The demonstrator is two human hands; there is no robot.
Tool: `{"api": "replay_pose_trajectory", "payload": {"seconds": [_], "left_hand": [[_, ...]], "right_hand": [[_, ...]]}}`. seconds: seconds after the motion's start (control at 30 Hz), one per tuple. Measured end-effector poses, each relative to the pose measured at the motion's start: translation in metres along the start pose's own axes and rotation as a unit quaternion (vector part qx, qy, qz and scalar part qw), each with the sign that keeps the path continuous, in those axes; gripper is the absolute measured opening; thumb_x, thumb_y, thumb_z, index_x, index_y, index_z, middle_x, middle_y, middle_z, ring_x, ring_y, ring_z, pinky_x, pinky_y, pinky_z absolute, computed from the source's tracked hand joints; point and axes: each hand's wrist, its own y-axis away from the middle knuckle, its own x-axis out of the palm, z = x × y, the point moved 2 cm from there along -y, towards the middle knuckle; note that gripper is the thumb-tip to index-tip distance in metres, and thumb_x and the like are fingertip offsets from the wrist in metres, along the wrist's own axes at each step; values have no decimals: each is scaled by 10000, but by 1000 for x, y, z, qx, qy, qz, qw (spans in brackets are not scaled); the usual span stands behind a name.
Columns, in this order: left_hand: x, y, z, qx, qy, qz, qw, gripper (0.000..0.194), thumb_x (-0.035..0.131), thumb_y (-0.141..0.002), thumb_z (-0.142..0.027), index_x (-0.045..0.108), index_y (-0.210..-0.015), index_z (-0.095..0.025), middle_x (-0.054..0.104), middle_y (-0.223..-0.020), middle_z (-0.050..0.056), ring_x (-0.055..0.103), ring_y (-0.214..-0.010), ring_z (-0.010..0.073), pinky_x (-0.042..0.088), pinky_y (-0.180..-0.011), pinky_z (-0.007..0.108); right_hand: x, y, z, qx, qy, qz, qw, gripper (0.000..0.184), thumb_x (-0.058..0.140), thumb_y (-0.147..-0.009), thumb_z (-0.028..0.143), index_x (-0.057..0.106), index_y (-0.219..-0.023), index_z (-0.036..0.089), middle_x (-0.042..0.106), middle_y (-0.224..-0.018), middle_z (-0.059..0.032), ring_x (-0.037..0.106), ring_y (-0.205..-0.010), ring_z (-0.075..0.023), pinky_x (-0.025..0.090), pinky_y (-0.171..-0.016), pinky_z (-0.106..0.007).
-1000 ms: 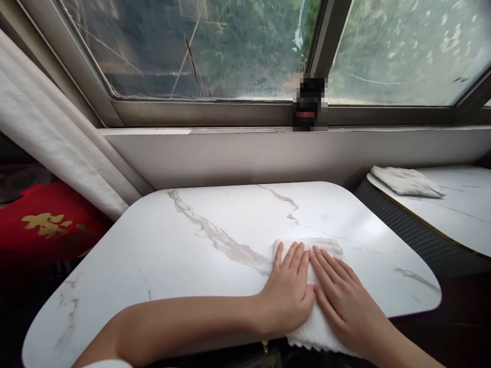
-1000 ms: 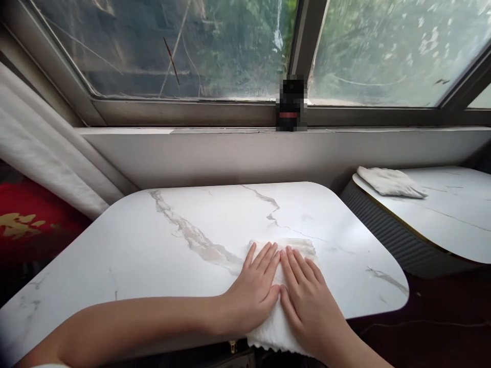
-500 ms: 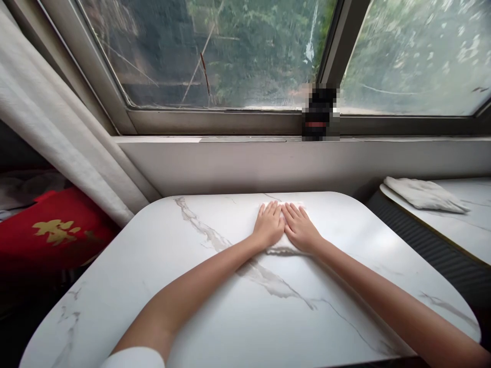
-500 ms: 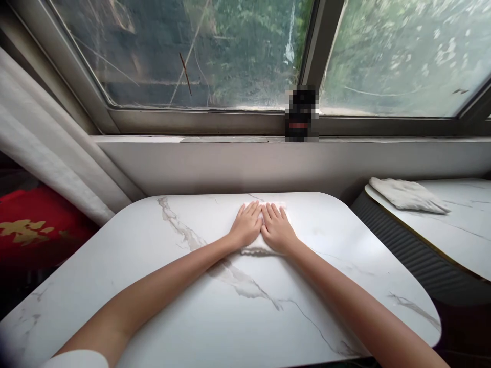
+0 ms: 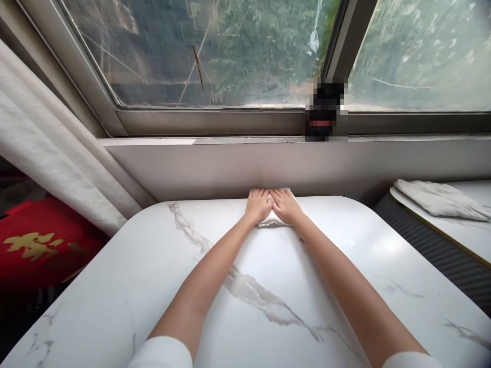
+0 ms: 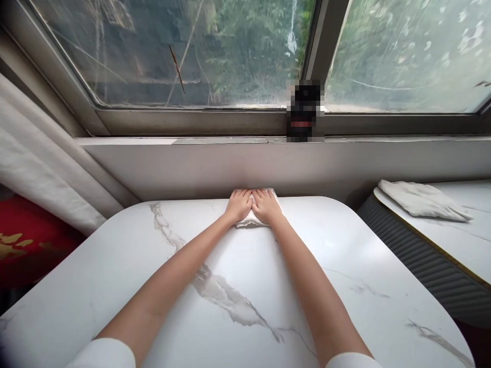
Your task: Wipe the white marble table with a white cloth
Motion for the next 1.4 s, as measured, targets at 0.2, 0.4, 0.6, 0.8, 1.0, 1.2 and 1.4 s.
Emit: {"api": "replay_pose_trajectory", "payload": {"seconds": [0.2, 0.4, 0.6, 0.8, 1.0, 1.2, 1.4], "left_hand": [[-2, 14, -7, -12, -15, 13, 1000, 436, 282, -934, -219, 415, -1334, -107, 382, -1433, 113, 294, -1338, 206, 149, -1120, 437], [-13, 63, -27, 17, -20, 31, 999, 478, 253, -944, -240, 362, -1378, -70, 315, -1466, 120, 231, -1368, 204, 109, -1133, 426], [-40, 160, -61, 94, 4, 40, 995, 485, 228, -964, -261, 316, -1401, -70, 286, -1477, 120, 184, -1381, 211, 98, -1141, 457], [-80, 254, -78, 169, 19, 73, 983, 541, 289, -971, -316, 175, -1451, -94, 179, -1510, 120, 93, -1394, 254, 112, -1136, 498], [-97, 279, -55, 173, -4, 103, 979, 586, 321, -956, -272, 94, -1462, -84, 167, -1511, 129, 91, -1393, 270, 146, -1123, 509], [-87, 232, -1, 55, -47, 97, 993, 513, 282, -943, -272, 268, -1431, -114, 245, -1492, 107, 129, -1387, 274, 129, -1116, 520], [-69, 137, 67, -29, -60, 77, 995, 525, 293, -884, -179, 326, -1399, -84, 277, -1483, 107, 167, -1384, 227, 135, -1128, 422]], "right_hand": [[-2, 14, 5, 13, -2, 6, 1000, 534, 259, -912, 261, 343, -1401, 65, 348, -1460, -118, 271, -1352, -227, 168, -1100, -395], [-16, 65, 31, 21, 1, 20, 1000, 545, 247, -917, 266, 310, -1418, 61, 291, -1482, -127, 218, -1375, -235, 159, -1114, -417], [-36, 165, 74, 33, -66, -2, 997, 546, 256, -924, 291, 292, -1428, 86, 255, -1493, -95, 164, -1389, -214, 144, -1131, -445], [-43, 250, 116, 0, -278, -55, 959, 574, 352, -928, 392, 177, -1463, 280, 249, -1502, -15, 181, -1385, -222, 126, -1129, -497], [-47, 249, 136, 0, -396, 29, 918, 558, 360, -921, 380, 191, -1450, 319, 208, -1511, 6, 114, -1393, -227, 103, -1128, -522], [-39, 158, 148, -24, -281, 136, 950, 604, 304, -924, 369, 135, -1467, 162, 49, -1525, -53, 13, -1399, -192, 103, -1140, -450], [-4, 36, 152, 8, -147, 58, 987, 558, 244, -916, 270, 284, -1423, 40, 213, -1502, -135, 137, -1394, -224, 131, -1123, -419]]}}
